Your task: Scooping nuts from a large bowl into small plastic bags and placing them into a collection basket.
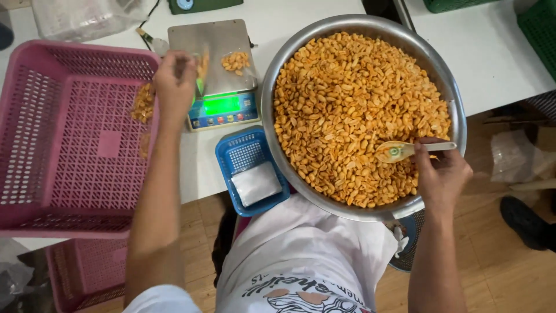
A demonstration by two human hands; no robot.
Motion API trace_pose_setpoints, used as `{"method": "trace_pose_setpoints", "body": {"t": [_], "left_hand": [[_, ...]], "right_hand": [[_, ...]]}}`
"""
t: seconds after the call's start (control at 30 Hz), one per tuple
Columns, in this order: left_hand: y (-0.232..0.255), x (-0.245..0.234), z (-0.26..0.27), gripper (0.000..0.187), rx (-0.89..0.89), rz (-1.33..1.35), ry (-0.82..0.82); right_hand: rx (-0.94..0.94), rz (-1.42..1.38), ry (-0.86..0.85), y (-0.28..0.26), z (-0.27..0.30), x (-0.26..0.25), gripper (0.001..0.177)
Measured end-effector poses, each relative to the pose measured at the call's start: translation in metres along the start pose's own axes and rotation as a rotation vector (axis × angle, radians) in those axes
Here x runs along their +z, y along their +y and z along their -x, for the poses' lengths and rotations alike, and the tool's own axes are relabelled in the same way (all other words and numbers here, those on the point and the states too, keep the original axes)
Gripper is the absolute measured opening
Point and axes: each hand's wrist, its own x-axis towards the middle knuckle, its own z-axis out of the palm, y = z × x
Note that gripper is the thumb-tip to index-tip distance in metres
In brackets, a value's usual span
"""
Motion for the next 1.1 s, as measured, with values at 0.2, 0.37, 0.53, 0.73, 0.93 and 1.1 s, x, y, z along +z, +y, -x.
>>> {"method": "trace_pose_setpoints", "body": {"t": [0.2,0.37,0.53,0.73,0.93,1.1], "left_hand": [[0.026,0.031,0.034,0.02,-0.9,0.875,-0.045],[0.139,0.09,0.101,0.035,-0.753,0.85,-0.544],[0.131,0.135,0.148,0.038,-0.534,0.889,-0.746],[0.121,0.164,0.165,0.037,-0.552,1.02,-0.66],[0.113,0.181,0.182,0.048,-0.762,0.989,-0.615],[0.146,0.17,0.175,0.013,-1.175,1.044,-0.544]], "right_hand": [[-0.142,-0.067,-0.002,0.007,0.004,0.001,0.014],[-0.108,-0.012,0.006,0.008,0.009,-0.005,0.019],[-0.096,-0.016,0.049,0.016,0.019,-0.017,0.015],[-0.098,-0.026,0.089,0.037,0.019,-0.019,0.012],[-0.144,-0.18,0.095,0.047,0.021,-0.014,0.009],[-0.111,-0.245,0.101,0.039,0.022,-0.013,0.009]]}}
